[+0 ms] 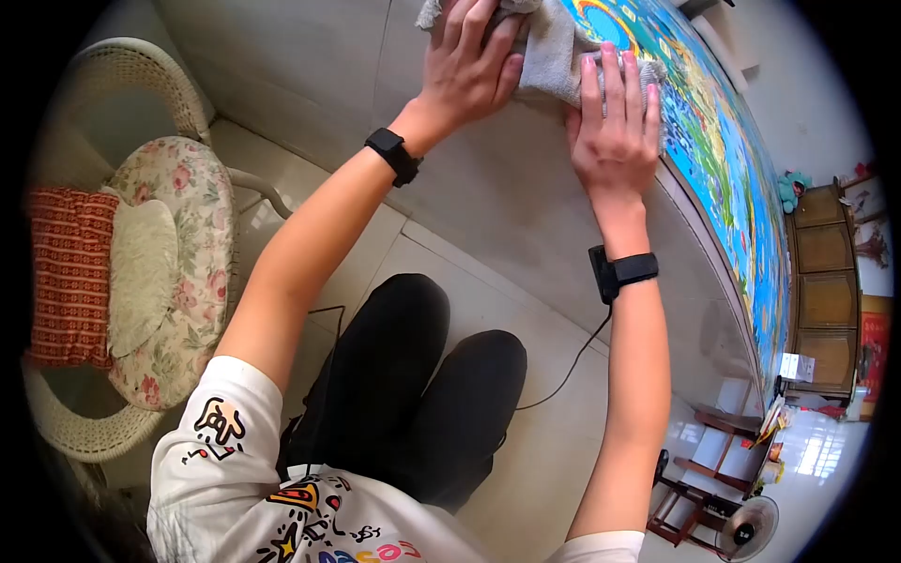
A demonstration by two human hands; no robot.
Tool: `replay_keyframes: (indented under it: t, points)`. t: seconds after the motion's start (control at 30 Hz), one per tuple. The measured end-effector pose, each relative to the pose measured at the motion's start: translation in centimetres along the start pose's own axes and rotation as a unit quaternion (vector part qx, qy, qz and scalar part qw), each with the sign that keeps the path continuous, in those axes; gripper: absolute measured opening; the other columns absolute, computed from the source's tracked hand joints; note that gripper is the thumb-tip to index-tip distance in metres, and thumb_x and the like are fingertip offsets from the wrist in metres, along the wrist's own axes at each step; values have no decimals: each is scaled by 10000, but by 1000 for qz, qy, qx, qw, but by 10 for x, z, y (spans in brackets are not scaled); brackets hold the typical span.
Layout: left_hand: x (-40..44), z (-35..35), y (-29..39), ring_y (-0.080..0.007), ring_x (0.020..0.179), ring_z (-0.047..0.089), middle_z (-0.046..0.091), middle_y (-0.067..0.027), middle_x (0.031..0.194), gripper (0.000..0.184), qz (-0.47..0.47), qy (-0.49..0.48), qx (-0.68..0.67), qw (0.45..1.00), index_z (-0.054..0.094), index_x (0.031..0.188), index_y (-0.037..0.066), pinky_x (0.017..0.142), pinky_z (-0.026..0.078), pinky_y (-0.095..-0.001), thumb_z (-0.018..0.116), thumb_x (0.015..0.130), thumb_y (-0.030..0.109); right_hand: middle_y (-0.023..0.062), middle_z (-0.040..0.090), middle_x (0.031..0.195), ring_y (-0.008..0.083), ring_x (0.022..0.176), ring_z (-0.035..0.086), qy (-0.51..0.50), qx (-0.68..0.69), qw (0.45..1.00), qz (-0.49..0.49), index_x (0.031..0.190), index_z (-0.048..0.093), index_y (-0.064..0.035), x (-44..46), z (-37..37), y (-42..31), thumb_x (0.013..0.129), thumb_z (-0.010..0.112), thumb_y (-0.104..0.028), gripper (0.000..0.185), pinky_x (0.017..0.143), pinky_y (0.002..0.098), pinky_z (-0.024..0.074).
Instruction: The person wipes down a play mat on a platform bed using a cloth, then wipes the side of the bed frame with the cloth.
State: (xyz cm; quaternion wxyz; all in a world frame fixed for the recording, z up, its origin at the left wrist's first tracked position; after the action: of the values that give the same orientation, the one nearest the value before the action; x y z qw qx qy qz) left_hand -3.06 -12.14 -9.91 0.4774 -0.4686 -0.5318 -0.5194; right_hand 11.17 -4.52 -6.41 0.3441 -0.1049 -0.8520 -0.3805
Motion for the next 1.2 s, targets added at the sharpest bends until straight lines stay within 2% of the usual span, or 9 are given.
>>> replay_keyframes:
  t: [0.13,0.27,0.37,0.57,0.67,0.7,0.77,0.93,1.2]
  points:
    - [-20,8,-2,-479,1433,398,454,-257,1474,461,-26,-18,-53,998,596,1343,-7,1211,250,-626,584,943,223,-20,476,1596,225,1483,424,-7,-18,1000,-14,1508,508,-229,0,-1,-3,946,654,-319,588,1202,451,320]
    - [-36,10,-1,-484,1435,396,468,-255,1471,518,-32,-2,-40,999,577,1382,-6,1208,258,-642,626,925,232,-22,456,1613,233,1499,406,-19,-4,1000,-24,1537,484,-231,-2,-2,-5,944,641,-285,616,1218,463,285]
    - [-38,12,0,-355,1388,460,516,-158,1436,466,-47,12,14,999,651,1319,151,1156,330,-510,658,882,313,-24,435,1628,237,1511,389,-35,-11,999,-27,1544,480,-232,-6,-2,-7,951,614,-263,609,1229,471,263]
    - [-75,27,9,-493,1293,471,484,-206,1436,541,-96,-44,6,994,614,1415,193,1082,379,-655,669,888,299,-53,414,1641,236,1512,390,-43,-65,997,-7,1480,568,-256,-45,16,-29,960,601,-293,522,1232,486,245]
    - [-126,37,22,-511,1174,513,488,-229,1387,568,-84,-105,-5,991,598,1425,188,969,444,-618,674,869,274,-82,472,1589,160,1457,455,-91,6,996,1,1394,649,-270,-71,29,-38,939,615,-229,458,1138,447,385]
    - [-151,39,29,-498,1354,406,459,-234,1449,591,-78,-166,-12,983,597,1378,68,1080,336,-686,685,827,265,-89,488,1574,143,1442,471,-113,45,993,-4,1379,661,-271,-83,35,-41,932,619,-208,453,1113,431,417]
    - [-195,31,42,-483,1355,407,439,-237,1466,549,-52,-210,-39,976,612,1339,66,1076,348,-672,686,818,221,-119,537,1517,146,1364,535,-151,185,971,20,1336,693,-255,-130,57,-53,893,631,-139,462,1063,381,471]
    - [-275,-1,67,-345,1113,592,590,-143,1223,372,-29,-344,-87,935,690,1215,112,856,523,-464,693,846,160,-4,534,1526,232,1323,564,-277,159,942,-103,1338,658,-148,-241,81,-91,898,646,-177,441,1104,391,444]
    - [-103,2,93,-419,1220,508,511,-202,1296,261,63,-210,-47,975,685,1093,104,1011,455,-505,694,848,191,15,497,1564,194,1430,471,-159,76,983,-47,1351,640,-120,-142,1,-8,902,624,-173,453,1111,395,406]
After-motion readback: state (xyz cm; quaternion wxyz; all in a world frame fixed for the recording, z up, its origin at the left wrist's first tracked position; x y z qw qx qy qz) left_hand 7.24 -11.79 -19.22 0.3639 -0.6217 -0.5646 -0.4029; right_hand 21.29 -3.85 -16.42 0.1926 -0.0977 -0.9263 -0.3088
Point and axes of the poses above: each hand's wrist, its own x-axis towards the middle knuckle, its own z-axis out of the palm, y = z × x, the point moved 8 cm from there along x, towards the middle knuckle
